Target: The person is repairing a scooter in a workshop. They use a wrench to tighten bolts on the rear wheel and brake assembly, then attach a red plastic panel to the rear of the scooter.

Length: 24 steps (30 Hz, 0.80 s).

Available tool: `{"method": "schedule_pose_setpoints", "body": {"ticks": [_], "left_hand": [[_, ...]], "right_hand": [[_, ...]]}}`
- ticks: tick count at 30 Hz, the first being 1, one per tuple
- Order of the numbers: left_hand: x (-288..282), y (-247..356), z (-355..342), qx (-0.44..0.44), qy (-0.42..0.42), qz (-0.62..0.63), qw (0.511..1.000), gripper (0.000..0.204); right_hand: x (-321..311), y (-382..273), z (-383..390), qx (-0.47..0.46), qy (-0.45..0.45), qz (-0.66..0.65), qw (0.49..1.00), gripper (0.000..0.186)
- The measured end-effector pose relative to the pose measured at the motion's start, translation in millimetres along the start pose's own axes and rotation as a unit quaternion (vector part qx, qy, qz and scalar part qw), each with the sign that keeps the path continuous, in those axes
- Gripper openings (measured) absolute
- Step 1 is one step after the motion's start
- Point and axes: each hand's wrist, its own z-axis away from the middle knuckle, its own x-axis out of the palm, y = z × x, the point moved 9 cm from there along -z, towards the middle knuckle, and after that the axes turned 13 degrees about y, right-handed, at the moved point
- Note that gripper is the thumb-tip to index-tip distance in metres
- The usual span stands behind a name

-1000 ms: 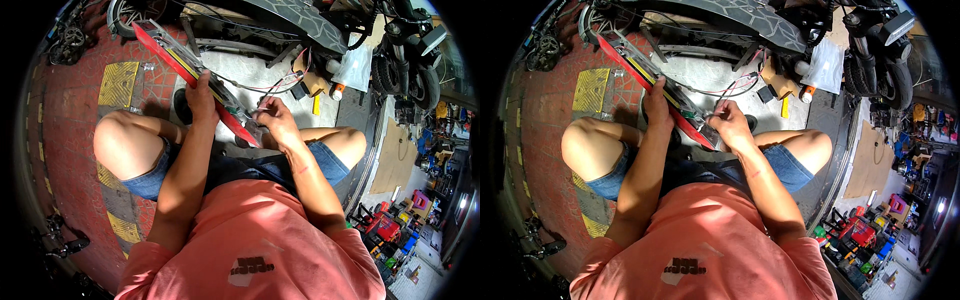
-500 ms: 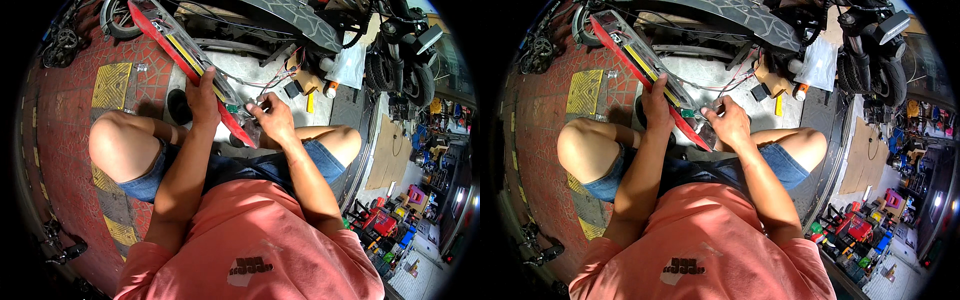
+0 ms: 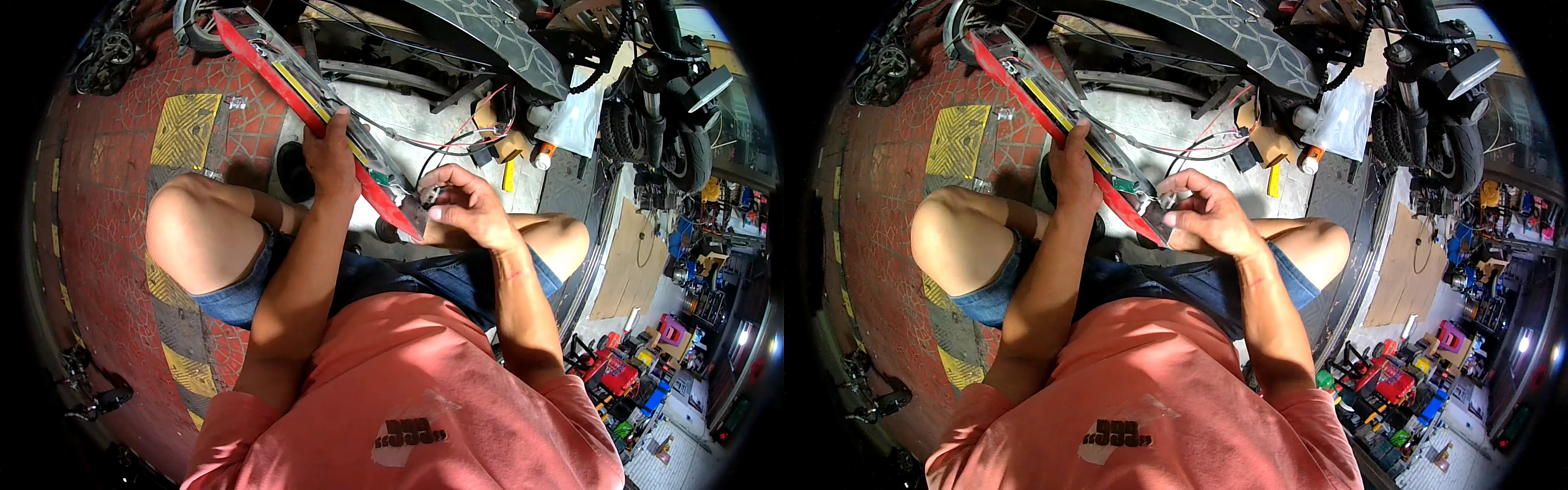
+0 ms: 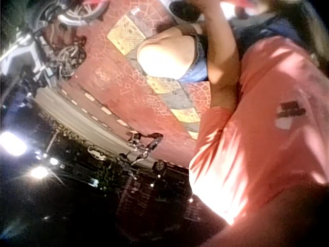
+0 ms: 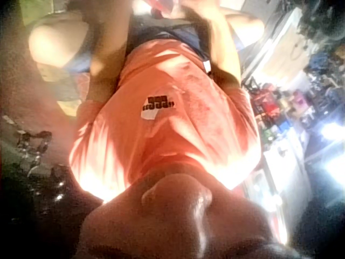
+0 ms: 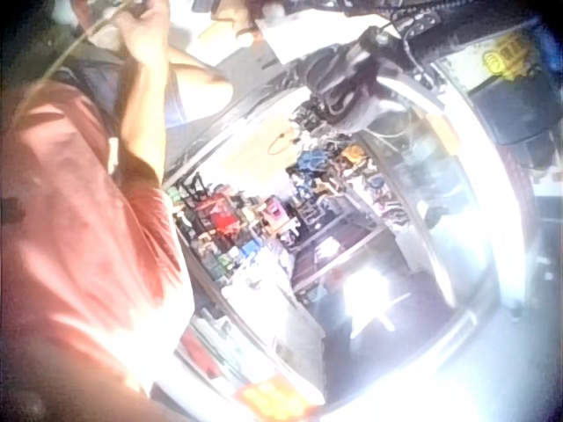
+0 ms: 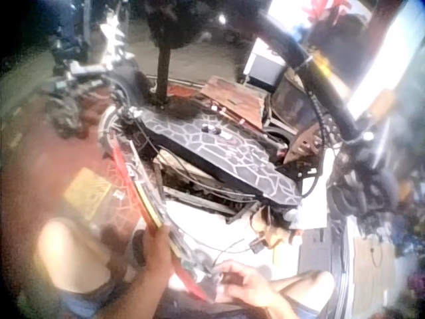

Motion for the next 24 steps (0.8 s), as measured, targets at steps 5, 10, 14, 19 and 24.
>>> {"method": "schedule_pose_setpoints", "body": {"ticks": [5,10,14,19,24], "left_hand": [[16,0,16,-0.034,-0.016,-0.009,0.999,0.054],[21,-2,23,-0.026,-0.029,-0.031,0.999,0.055],[21,-8,22,-0.010,-0.027,-0.047,0.998,0.055],[21,-12,31,-0.017,-0.013,-0.043,0.999,0.048],[15,-18,33,-0.057,-0.009,-0.027,0.998,0.046]], "right_hand": [[-21,-1,22,-0.192,0.214,0.118,0.950,0.043],[-33,17,46,-0.145,0.298,0.029,0.943,0.051],[-46,56,52,-0.106,0.293,-0.012,0.950,0.048],[-55,64,59,0.042,0.318,-0.035,0.947,0.030],[-59,69,50,0.021,0.271,-0.219,0.937,0.032]]}}
